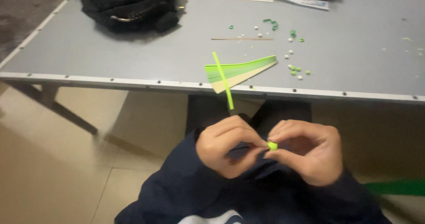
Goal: Rolling and folding thin strips of green paper and handling small beads to create decorative items.
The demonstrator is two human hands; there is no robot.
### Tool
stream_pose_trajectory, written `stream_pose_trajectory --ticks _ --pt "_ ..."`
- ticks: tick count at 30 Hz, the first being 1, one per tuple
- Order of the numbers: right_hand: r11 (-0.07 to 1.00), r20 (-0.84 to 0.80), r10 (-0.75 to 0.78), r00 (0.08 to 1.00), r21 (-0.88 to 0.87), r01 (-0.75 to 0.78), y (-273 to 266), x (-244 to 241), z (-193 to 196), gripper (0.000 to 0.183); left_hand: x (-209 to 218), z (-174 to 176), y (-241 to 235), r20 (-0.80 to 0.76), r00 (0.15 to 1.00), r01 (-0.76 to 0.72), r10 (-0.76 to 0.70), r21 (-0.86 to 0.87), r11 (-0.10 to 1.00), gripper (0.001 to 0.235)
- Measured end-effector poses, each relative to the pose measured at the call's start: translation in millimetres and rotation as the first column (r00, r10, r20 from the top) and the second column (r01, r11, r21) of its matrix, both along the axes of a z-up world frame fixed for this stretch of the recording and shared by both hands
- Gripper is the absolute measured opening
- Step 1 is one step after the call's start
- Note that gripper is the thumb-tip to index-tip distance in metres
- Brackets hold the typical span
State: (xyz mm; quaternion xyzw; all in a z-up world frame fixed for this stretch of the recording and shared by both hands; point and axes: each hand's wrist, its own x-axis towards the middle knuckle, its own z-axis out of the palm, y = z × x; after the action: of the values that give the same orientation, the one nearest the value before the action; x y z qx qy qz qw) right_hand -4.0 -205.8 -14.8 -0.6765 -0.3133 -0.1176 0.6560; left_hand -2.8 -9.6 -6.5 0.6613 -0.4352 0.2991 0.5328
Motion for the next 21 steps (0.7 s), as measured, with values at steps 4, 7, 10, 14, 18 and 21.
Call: stream_pose_trajectory --ticks 4,7,10,14,18,21 --pt "0.998 -0.029 0.004 1.0 0.06 -0.003 0 1 0 0.021 2 0 0 0.004 1.0 -0.014 0.014 0.013 1.0 0.001" --pt "0.996 -0.035 0.04 0.999 0.087 -0.037 -2 3 -2 0.025 3 -3 0 0.003 1.0 -0.02 0.02 0.002 1.0 0.004" --pt "0.994 -0.063 0.046 0.997 0.104 -0.04 -1 3 -1 0.028 4 -4 0 0.009 1.0 0.021 -0.021 0.004 1.0 0.003" --pt "0.995 -0.054 0.041 0.998 0.09 -0.036 -1 4 0 0.028 4 -2 -2 0.0 1.0 0.026 -0.026 0.044 0.999 0.007" --pt "0.997 -0.098 0.015 0.995 0.082 -0.007 -4 9 -4 0.026 10 -3 -6 0.061 0.998 -0.017 0.012 0.076 0.997 0.003" --pt "0.991 -0.213 -0.12 0.97 0.029 0.129 -12 21 -25 0.028 25 -14 -10 0.137 0.987 -0.107 0.088 0.136 0.985 0.005"
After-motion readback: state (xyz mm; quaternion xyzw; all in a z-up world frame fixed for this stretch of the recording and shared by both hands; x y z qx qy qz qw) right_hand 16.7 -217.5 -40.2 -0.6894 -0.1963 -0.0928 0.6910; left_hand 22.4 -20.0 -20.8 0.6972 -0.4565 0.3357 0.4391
